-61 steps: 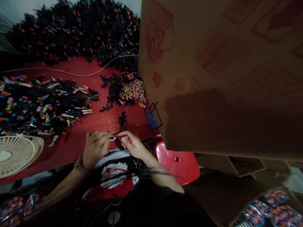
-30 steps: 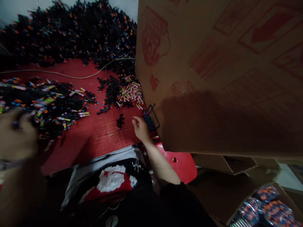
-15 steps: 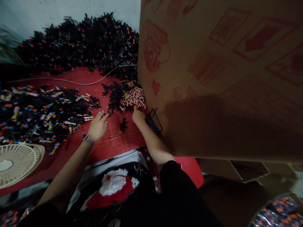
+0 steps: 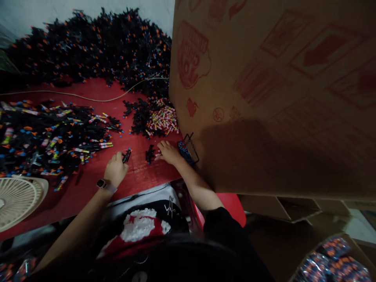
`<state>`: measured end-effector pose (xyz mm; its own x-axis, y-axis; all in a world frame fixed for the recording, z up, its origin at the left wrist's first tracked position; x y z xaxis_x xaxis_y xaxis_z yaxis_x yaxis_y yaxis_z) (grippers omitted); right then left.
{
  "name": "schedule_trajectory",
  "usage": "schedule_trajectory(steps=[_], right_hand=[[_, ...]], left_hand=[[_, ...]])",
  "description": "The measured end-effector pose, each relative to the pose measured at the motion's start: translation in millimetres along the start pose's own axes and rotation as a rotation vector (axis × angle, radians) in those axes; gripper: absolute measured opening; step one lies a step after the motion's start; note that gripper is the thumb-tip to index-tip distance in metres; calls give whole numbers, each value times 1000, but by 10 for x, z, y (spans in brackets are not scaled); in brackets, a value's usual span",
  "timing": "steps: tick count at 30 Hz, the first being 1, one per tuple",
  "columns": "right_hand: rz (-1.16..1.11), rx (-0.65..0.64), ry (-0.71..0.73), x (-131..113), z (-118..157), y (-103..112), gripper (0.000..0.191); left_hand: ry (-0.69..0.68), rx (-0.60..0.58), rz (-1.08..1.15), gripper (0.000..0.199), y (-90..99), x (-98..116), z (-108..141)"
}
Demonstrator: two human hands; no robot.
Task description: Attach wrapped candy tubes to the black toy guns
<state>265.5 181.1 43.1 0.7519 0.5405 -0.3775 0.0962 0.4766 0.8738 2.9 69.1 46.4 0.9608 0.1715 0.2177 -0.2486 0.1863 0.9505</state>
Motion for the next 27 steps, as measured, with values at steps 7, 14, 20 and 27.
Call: schedule_trajectory(steps=[7,14,20,27], right_hand=[[-54,78,-77,-239,-49,-344,13],[-562,357,2,-400,199,-746,30],[-1064,414,167,-689,432,-749,25],[-1319,61,413,-1192,826,-460,51]], left_hand=[[80,60,853,52,-81,-319,196],[1,-46,1429,48,-153,-127,527],[-63,67,1693,48,-1,170,701],[-246,196,1486,34,241,388,916]])
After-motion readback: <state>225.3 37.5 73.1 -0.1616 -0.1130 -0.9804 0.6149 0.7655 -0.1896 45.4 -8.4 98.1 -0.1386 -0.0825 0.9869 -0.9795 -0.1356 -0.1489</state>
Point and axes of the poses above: each hand's wrist, its own z-axis away from the middle knuckle, its own y-axis out of the back of the hand, x = y × z, the point moved 3 cm from there along -z, towards the middle knuckle, and after that the axes turned 15 degrees about -x, right-handed, at the moved point
